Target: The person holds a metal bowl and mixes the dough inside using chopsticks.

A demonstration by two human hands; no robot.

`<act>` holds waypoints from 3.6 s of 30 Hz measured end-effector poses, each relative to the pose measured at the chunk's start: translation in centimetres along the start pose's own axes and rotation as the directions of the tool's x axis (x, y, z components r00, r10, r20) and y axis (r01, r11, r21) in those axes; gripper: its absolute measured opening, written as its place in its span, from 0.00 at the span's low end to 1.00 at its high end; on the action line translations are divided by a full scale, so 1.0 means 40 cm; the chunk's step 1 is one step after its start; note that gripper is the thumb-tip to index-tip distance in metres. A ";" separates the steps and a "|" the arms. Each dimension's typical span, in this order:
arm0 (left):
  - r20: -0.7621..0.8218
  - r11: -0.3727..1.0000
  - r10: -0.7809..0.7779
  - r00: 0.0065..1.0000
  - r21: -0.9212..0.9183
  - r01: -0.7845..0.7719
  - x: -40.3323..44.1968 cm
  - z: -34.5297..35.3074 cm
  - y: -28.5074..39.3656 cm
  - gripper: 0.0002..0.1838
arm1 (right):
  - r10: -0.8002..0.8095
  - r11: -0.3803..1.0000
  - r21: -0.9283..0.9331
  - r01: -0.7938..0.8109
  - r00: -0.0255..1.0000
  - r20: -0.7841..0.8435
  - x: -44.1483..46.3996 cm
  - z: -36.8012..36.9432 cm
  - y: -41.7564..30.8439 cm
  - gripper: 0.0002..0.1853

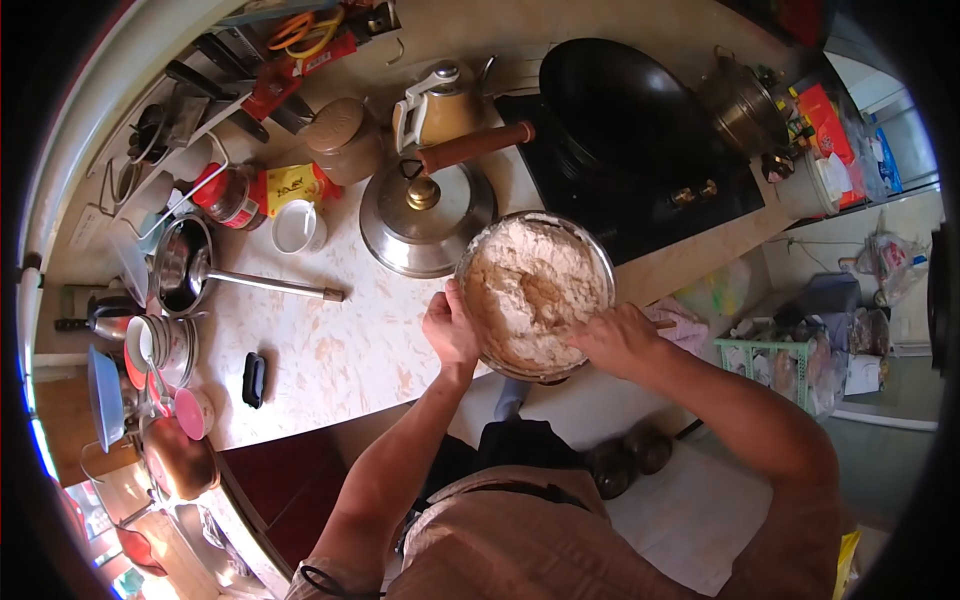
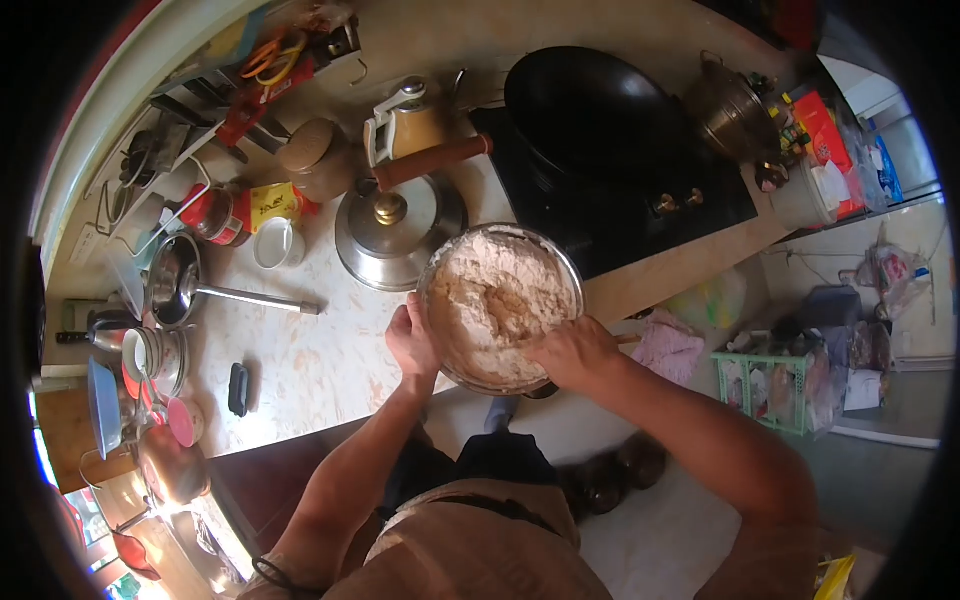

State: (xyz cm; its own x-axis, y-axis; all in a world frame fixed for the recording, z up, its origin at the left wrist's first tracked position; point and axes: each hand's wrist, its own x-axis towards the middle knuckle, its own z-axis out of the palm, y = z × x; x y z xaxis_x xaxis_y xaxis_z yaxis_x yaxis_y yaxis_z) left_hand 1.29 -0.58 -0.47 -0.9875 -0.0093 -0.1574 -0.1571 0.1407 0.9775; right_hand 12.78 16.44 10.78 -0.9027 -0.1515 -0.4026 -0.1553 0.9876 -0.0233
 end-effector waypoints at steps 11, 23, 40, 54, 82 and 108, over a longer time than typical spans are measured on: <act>0.022 0.999 -0.030 0.999 0.019 0.029 -0.002 -0.007 -0.010 0.27 | 0.139 0.988 0.065 -0.143 0.988 0.066 -0.030 0.033 0.013 0.11; 0.026 0.999 -0.037 0.999 -0.030 0.038 -0.001 -0.008 -0.011 0.29 | -0.017 0.993 -0.115 0.029 0.995 0.103 0.020 -0.053 0.005 0.10; -0.098 0.978 -0.204 0.974 -0.061 0.199 -0.111 -0.008 -0.024 0.29 | 0.712 0.637 0.509 -0.579 0.695 -0.101 -0.068 0.051 -0.254 0.13; 0.225 0.902 -0.319 0.921 -0.226 0.368 -0.180 -0.070 -0.006 0.25 | 0.556 0.773 0.406 -0.487 0.829 -0.064 -0.057 0.047 -0.238 0.14; 0.288 0.945 -0.232 0.929 -0.159 0.286 -0.210 -0.080 -0.052 0.20 | 0.540 0.807 0.305 -0.506 0.841 -0.036 -0.021 0.056 -0.247 0.08; 0.171 0.990 -0.127 0.977 -0.041 0.136 -0.160 -0.068 -0.099 0.21 | 0.081 0.997 -0.003 -0.082 0.994 -0.073 -0.082 -0.002 -0.063 0.05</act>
State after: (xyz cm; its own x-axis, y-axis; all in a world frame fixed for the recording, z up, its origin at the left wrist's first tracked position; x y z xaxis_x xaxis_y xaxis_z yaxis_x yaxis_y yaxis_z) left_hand 8.20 -3.78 -2.96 -0.9425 0.1421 -0.3024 -0.2907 0.0975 0.9518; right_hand 16.11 14.44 12.26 -0.9391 -0.0735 -0.3358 -0.0825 0.9965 0.0125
